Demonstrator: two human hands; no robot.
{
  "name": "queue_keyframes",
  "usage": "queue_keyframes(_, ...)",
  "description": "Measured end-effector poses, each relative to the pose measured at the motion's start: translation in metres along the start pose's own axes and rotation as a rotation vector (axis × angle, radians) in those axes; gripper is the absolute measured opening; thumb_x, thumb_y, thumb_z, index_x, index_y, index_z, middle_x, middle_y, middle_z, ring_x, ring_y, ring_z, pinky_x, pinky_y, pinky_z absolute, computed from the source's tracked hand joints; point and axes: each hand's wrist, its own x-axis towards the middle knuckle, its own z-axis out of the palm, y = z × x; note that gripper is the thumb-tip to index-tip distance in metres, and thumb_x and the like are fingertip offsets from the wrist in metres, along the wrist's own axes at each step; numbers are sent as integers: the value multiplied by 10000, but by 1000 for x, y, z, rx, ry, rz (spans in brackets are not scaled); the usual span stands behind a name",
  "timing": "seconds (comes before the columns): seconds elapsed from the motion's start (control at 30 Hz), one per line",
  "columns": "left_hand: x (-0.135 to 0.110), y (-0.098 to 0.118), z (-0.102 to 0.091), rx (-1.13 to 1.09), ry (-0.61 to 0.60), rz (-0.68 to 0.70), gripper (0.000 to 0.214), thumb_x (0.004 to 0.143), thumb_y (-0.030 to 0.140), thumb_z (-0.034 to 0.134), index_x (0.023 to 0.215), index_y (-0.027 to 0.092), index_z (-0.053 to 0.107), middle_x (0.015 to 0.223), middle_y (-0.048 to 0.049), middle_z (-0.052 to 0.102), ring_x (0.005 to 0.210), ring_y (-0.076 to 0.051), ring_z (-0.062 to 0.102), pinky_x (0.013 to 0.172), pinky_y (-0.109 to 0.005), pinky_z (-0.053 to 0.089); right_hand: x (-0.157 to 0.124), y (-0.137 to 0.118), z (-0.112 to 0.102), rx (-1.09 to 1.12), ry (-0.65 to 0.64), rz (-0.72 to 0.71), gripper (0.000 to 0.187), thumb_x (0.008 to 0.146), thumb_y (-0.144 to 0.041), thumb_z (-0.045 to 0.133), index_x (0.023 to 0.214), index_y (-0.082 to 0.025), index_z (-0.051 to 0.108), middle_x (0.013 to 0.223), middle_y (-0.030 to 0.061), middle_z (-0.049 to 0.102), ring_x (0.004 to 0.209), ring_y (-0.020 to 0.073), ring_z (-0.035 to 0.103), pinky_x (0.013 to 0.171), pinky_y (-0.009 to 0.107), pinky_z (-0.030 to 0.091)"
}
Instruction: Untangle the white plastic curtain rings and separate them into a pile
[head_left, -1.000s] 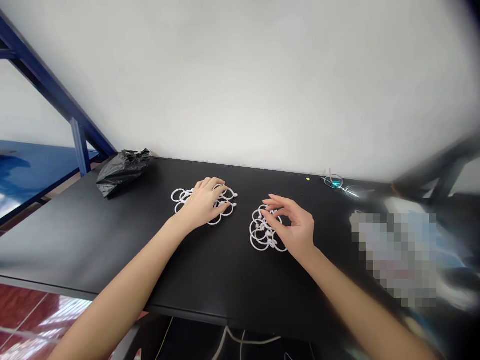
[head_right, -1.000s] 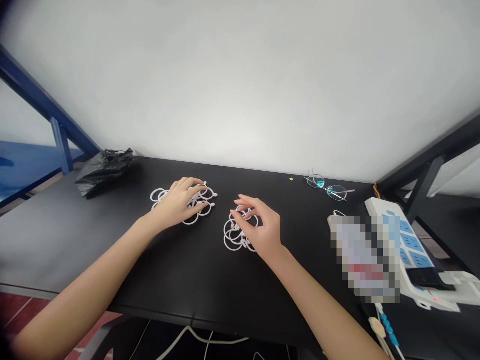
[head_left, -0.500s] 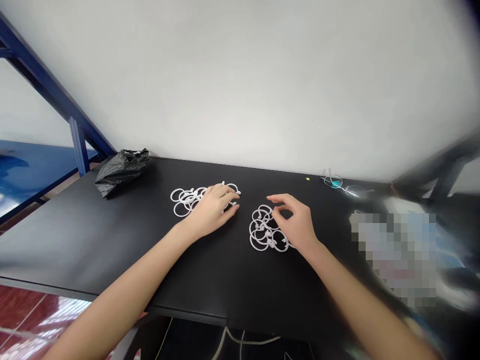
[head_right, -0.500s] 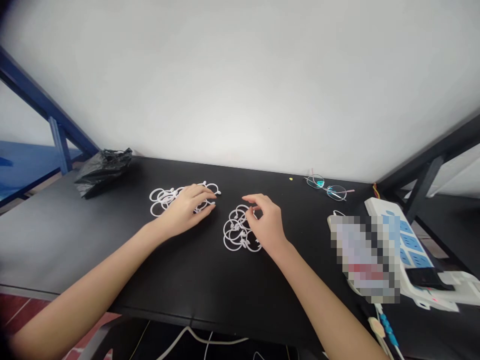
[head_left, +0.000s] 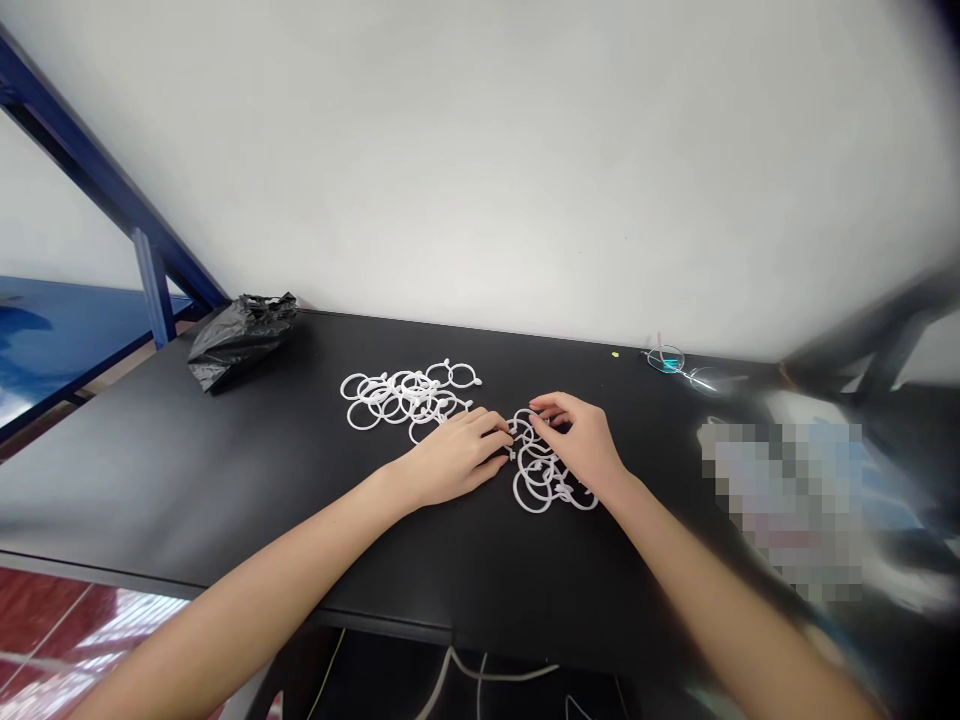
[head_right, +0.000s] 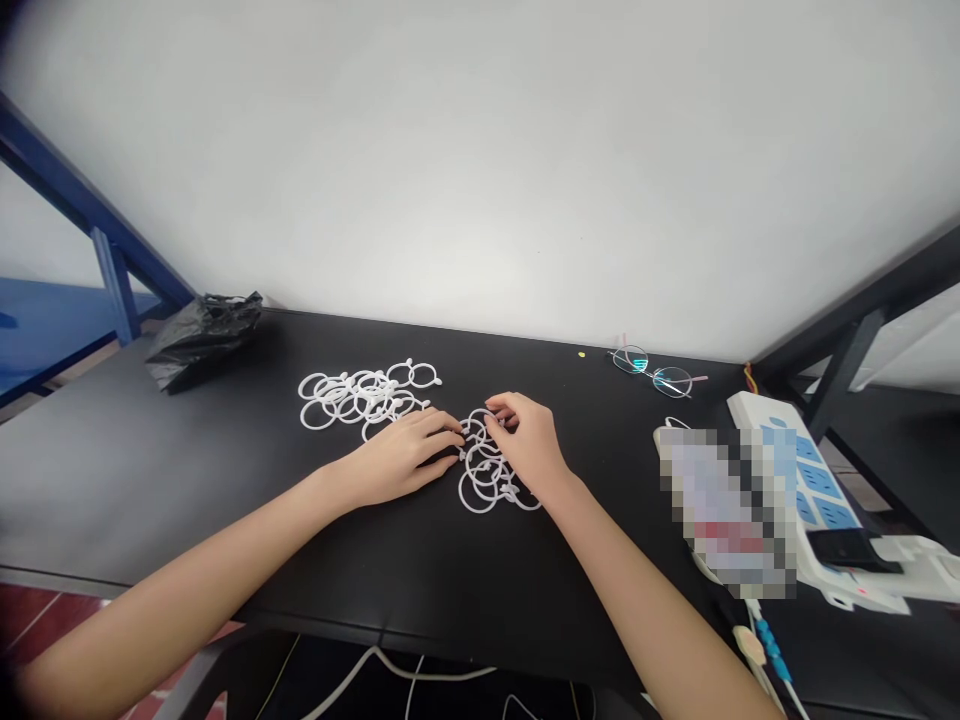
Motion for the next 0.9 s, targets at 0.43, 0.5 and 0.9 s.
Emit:
queue_keyframes(0.43,2,-1,-6,-16,-4,-22,157,983,190,444,953,152,594,1024,-93,639,922,-218,579,834,-369,492,1,0,0,12,17,79,161,757,-205,612,885,-174,705,810,55,740,637,159,633,593,292,529)
queue_keyframes(0.5,2,0,-8,-67,22,-46,166,988,210,441,949,157,593,974,-81,643,877,-208,569,802,-360,485,0,-1,-2,8,20,74,158,757,-206,608,878,-173,704,799,53,736,626,155,623,584,288,521)
queue_keyframes(0.9,6,7,-17,-785,247,-359,230,926,363,575,804,174,625,785,-9,636,763,-136,604,754,-286,513,0,-3,-2,-37,82,1,115,811,-224,603,864,-191,700,795,51,734,723,200,677,698,355,560)
